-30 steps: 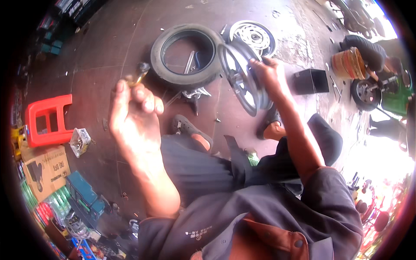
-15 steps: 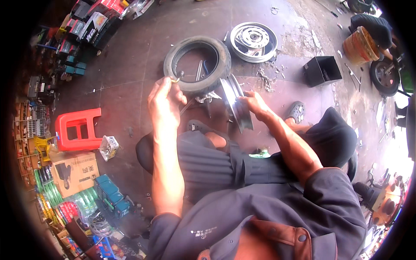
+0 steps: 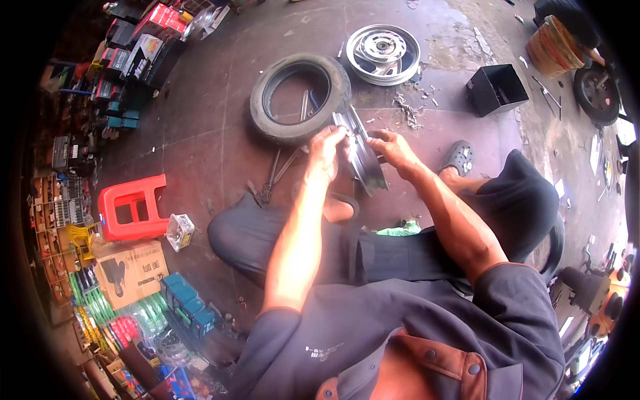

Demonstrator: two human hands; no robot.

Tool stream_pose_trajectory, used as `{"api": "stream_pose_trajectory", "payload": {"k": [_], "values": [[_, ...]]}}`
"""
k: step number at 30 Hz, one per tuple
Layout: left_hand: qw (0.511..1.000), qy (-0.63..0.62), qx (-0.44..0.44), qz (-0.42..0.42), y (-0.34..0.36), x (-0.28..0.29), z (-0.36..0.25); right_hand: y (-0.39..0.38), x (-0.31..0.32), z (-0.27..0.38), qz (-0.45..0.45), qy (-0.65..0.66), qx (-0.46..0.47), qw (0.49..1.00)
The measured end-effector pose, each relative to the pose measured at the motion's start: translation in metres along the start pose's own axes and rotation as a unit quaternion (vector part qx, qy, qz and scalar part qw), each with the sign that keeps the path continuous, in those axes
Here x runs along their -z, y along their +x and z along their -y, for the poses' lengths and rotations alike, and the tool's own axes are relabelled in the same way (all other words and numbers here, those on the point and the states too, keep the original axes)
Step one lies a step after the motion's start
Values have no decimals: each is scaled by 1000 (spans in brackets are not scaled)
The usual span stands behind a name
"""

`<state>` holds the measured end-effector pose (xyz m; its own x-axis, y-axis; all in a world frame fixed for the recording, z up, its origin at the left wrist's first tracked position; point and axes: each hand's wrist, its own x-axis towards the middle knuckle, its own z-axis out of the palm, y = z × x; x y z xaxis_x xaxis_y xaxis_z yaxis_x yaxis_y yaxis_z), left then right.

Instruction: The person cleans a wheel rim with a cloth, uses pliers to pull on a valve stem, and uses a screwdriver to pry at the central hub of a separate wheel assembly.

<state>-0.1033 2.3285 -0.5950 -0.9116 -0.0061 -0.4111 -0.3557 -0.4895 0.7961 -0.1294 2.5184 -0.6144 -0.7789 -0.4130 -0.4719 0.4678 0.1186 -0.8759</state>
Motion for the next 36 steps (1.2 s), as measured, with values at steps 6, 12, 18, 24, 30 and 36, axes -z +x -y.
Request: {"api": "stream_pose_trajectory", "payload": {"k": [6, 12, 18, 24, 30, 36], "values": [[999, -10, -1, -34, -9, 13, 19, 5, -6, 7, -51, 36, 87, 994], [999, -6, -17, -26, -5, 13, 20, 10, -5, -5, -55, -95, 157, 981], [998, -2, -26, -60, -8, 11, 21, -2, -13, 22, -54, -176, 164, 969], [998, 8, -14, -66, -13, 7, 19, 2, -9, 16, -48, -134, 165, 976], [998, -34, -15, -45, -15, 6, 13, -4, -5, 29, -31, -158, 177, 971], [998, -24, -36, -47, -13, 5, 16, -8, -11, 35, -31, -139, 161, 977]]}}
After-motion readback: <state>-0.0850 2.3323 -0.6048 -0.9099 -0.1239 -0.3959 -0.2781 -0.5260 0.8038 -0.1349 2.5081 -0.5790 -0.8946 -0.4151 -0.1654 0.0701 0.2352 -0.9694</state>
